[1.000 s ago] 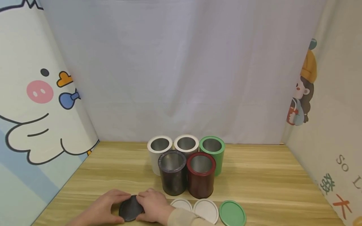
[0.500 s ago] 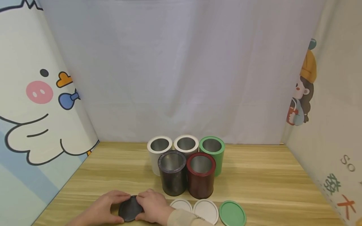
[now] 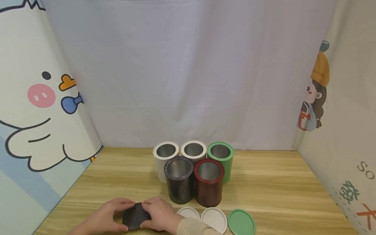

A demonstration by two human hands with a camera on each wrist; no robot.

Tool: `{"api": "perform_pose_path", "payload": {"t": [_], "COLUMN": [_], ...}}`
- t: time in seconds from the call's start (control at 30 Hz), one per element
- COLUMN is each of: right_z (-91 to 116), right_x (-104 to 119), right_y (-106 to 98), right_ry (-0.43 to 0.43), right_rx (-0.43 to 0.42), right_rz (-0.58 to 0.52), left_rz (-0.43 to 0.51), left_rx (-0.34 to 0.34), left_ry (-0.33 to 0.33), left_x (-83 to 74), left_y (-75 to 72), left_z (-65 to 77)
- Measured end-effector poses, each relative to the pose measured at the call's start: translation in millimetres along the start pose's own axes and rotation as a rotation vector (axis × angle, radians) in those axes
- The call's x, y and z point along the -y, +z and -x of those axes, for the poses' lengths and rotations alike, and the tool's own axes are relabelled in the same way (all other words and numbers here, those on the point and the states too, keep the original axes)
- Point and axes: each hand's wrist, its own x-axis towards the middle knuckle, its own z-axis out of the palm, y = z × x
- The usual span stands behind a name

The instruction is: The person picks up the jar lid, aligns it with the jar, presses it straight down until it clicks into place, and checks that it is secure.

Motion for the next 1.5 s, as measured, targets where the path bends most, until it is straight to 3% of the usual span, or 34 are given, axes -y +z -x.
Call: {"api": "perform_pose_path", "payload": {"t": [0.2, 0.47, 0.73, 1.07, 1.23, 1.5], "right_z": [3, 9, 12, 17, 20, 24], "right_x": [-4, -4, -3, 0, 3, 7], "right_y": [-3, -12, -20, -29, -35, -47], "right_ry": [0.002, -0.003, 0.007, 0.012, 0.002, 0.003], "right_rx": [-0.005, -0.054, -0.107, -0.179, -0.23, -0.309], "right_rz": [-0.071, -0.154, -0.228, -0.268, -0.312, -0.293], "left_rz": [0.03, 0.095, 0.128, 0.063, 0.071, 0.094], "left_rx": [-0.014, -0.076, -0.103, -0.211, -0.231, -0.282], "left_ry": [-0.007, 0.051, 0.0, 0.106, 0.104, 0.115], "left_x": [-3.8, -10.2, -16.0, -24.8, -30.0, -36.6], "left_y": [-2.9, -8.6, -14.1, -22.8, -28.7, -33.1], "left_z": [-0.7, -0.1, -1.0, -2.6, -4.4, -8.2]}}
